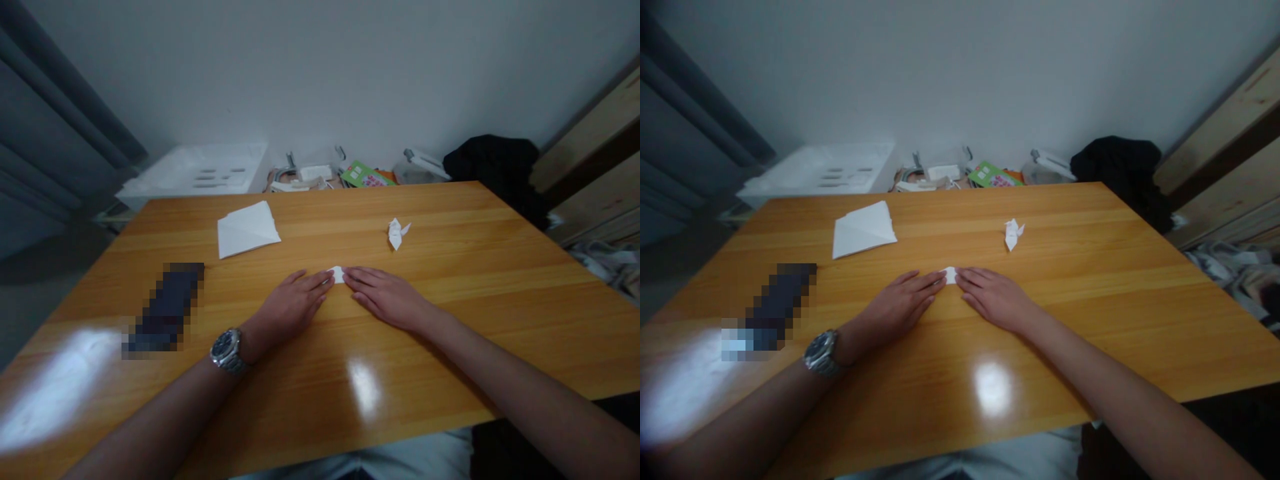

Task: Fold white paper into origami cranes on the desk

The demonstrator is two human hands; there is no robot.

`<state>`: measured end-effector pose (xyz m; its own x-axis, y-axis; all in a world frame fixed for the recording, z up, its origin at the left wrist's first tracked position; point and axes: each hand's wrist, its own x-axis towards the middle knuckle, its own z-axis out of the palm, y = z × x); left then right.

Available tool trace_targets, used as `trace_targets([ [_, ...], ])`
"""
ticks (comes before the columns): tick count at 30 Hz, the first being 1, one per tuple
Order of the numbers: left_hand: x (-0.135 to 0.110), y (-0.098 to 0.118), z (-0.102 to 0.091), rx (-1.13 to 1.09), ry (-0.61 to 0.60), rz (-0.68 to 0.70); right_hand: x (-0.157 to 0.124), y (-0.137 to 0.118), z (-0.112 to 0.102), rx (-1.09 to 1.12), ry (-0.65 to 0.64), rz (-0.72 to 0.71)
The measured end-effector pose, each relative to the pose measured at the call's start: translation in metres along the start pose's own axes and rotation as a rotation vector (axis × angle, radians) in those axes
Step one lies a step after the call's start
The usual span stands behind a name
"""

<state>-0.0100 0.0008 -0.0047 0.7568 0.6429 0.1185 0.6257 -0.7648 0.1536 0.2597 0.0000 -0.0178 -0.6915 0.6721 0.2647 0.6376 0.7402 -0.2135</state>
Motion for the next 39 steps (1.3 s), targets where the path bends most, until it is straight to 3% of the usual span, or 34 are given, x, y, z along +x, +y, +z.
trace_targets([
  [8,0.0,-0.001,0.001,0.012,-0.016,-0.021,-0.014,0.005,-0.001,0.008,0.009,0.032],
  [17,0.0,-0.004,0.003,0.024,-0.014,-0.005,0.003,0.006,-0.013,0.015,-0.002,0.027],
  [24,-0.002,-0.002,-0.001,0.076,0.032,-0.036,0.007,0.011,-0.007,0.02,0.108,-0.005],
  [33,-0.01,-0.026,-0.006,0.052,-0.03,0.027,0.002,0.013,-0.003,0.055,0.121,-0.018],
  [39,-0.009,-0.025,-0.003,0.066,-0.016,0.001,0.001,0.012,-0.004,0.043,0.084,-0.039],
])
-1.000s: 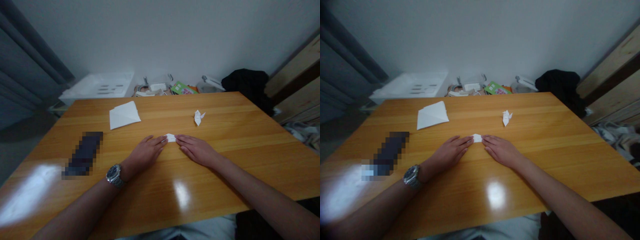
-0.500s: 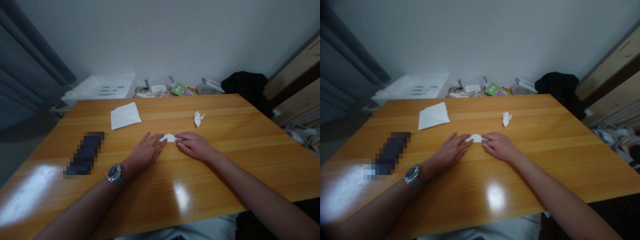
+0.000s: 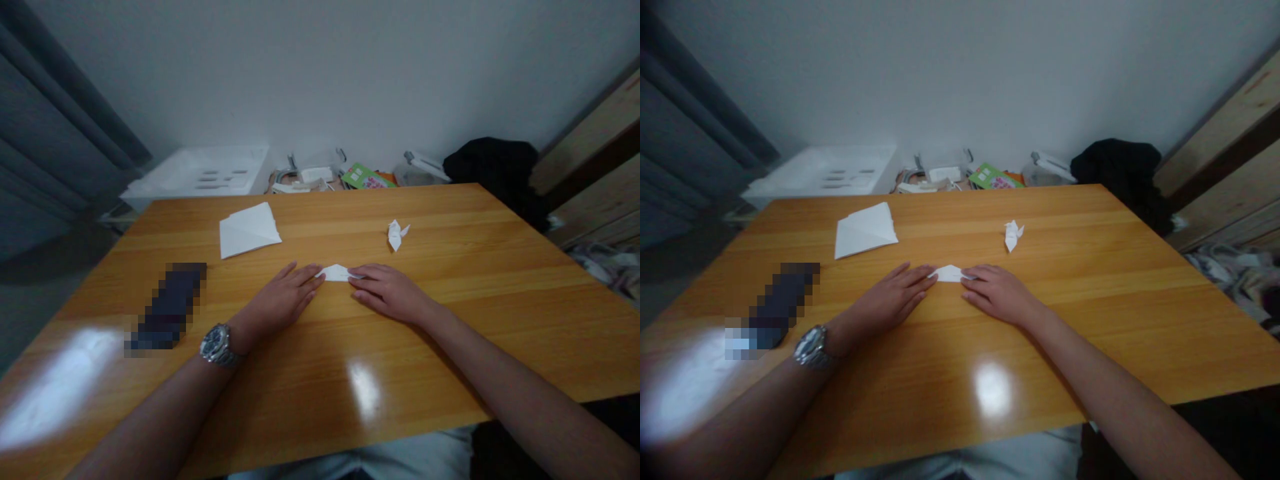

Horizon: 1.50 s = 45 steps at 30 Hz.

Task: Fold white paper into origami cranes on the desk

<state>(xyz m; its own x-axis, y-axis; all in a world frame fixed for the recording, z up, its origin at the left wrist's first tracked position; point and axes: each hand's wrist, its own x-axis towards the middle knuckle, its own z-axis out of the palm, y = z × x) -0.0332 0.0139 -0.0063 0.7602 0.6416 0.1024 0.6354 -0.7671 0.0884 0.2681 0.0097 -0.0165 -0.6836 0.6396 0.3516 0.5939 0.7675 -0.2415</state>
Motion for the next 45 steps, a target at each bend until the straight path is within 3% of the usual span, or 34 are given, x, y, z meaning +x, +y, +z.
trace_targets([
  [9,0.002,0.009,-0.004,0.038,0.013,-0.033,0.002,-0.008,-0.002,-0.038,-0.013,0.007],
  [19,0.006,0.014,-0.003,-0.05,0.028,-0.077,0.005,-0.022,-0.001,0.133,-0.035,-0.185],
  [29,0.006,0.012,-0.002,-0.116,0.041,-0.037,0.006,-0.024,-0.002,0.162,-0.051,-0.185],
  [36,0.01,0.015,0.0,-0.178,0.027,0.016,0.006,-0.011,0.0,0.156,0.066,-0.026],
  [41,0.012,0.017,0.001,-0.151,0.052,0.026,0.006,-0.006,0.005,0.138,0.0,-0.058],
  [45,0.014,0.021,0.001,-0.084,0.097,0.007,0.006,-0.01,0.008,0.104,0.019,-0.024],
])
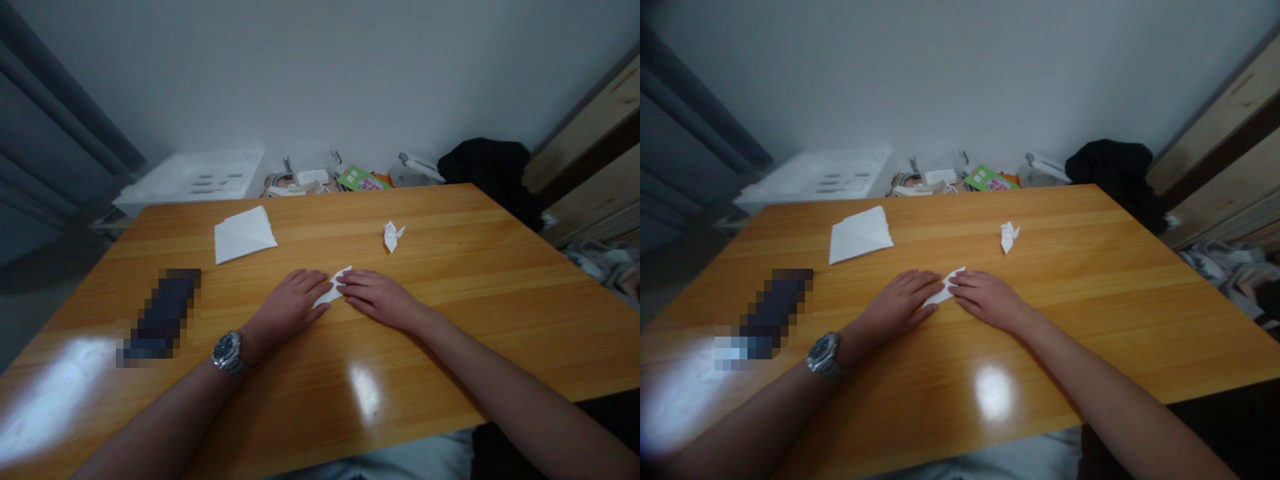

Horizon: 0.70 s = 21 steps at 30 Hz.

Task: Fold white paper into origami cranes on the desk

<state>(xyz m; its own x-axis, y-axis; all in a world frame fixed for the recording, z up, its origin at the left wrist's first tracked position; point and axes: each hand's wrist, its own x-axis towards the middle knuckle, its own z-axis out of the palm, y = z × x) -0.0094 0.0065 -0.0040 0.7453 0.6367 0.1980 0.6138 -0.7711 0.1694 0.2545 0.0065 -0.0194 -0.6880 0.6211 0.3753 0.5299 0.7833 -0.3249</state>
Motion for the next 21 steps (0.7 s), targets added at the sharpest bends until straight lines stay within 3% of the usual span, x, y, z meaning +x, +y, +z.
trace_targets([
  [15,0.005,0.008,0.001,0.05,0.054,-0.048,0.008,-0.005,0.005,-0.025,0.047,0.066],
  [21,0.003,0.006,0.006,-0.001,0.089,-0.078,0.015,-0.004,0.0,0.013,0.003,0.072],
])
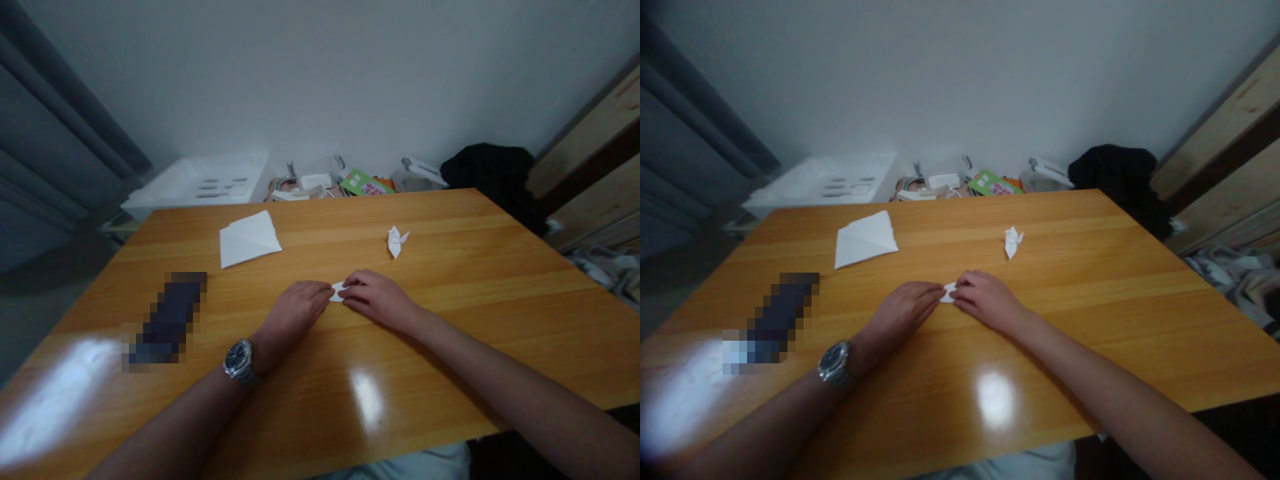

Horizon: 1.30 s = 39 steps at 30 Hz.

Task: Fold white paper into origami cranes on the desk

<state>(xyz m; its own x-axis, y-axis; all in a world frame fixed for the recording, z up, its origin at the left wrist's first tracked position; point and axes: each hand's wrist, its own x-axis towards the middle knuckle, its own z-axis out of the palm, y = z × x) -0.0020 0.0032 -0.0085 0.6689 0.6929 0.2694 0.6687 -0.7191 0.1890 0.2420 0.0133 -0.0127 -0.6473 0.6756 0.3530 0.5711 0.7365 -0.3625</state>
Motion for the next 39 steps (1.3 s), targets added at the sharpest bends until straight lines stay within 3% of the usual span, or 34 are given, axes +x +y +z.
trace_targets([
  [6,0.002,0.004,-0.001,0.008,-0.013,0.006,0.008,0.006,-0.003,-0.01,-0.056,-0.03],
  [19,0.016,0.012,-0.008,-0.011,-0.121,-0.07,0.005,0.008,0.013,0.086,0.068,-0.009],
  [31,0.007,0.006,0.009,-0.185,0.069,-0.082,0.004,0.006,0.012,0.16,0.074,0.026],
  [39,0.007,0.005,0.013,-0.275,0.099,-0.12,0.006,0.006,0.013,0.211,0.101,0.036],
])
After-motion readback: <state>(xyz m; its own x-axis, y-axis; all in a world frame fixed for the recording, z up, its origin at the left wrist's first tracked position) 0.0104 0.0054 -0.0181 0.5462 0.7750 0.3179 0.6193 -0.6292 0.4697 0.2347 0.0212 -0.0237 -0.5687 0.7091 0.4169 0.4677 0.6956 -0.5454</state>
